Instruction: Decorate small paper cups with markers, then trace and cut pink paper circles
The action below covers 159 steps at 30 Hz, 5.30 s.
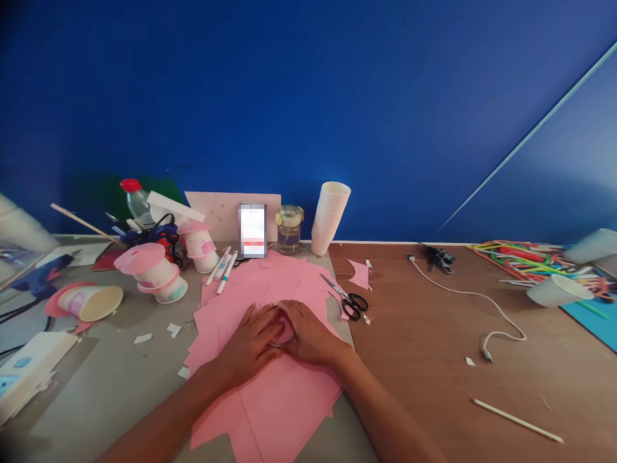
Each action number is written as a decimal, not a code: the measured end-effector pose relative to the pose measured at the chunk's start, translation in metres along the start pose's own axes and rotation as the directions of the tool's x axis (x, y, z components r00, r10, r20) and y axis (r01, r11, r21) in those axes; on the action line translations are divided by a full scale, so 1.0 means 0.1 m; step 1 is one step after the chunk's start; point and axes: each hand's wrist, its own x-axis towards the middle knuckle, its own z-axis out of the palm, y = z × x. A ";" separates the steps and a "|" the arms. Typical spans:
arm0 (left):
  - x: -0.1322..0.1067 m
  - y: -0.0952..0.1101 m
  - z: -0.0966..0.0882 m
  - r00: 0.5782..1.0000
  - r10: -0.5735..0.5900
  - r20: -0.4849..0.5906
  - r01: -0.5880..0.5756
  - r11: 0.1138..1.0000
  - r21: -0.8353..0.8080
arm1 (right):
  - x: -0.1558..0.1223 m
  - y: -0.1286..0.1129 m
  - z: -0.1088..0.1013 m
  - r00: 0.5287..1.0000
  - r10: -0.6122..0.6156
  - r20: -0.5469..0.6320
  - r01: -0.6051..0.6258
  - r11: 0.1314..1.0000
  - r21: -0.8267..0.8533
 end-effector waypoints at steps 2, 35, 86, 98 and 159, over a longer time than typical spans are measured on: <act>0.00 0.01 -0.01 1.000 0.019 -0.006 -0.019 1.000 0.008 | 0.00 0.00 -0.01 1.000 0.012 0.012 -0.013 1.000 0.004; -0.10 -0.80 -0.26 0.834 -0.419 -0.360 0.526 0.801 0.287 | -0.10 0.46 -0.10 0.830 0.322 -0.456 -0.048 0.855 0.516; -0.02 0.12 -0.27 0.984 -0.177 -0.025 0.137 0.839 -0.526 | 0.00 -0.33 0.10 0.928 0.361 -0.091 -0.149 0.584 0.798; -0.01 0.13 -0.22 0.973 -0.227 0.042 0.223 0.877 -0.426 | 0.02 -0.31 0.11 0.937 0.348 -0.007 -0.171 0.475 0.863; -0.07 0.20 -0.56 0.879 0.014 0.476 0.464 -0.254 -0.849 | 0.08 -0.07 -0.30 0.641 0.692 -0.332 0.210 0.258 0.943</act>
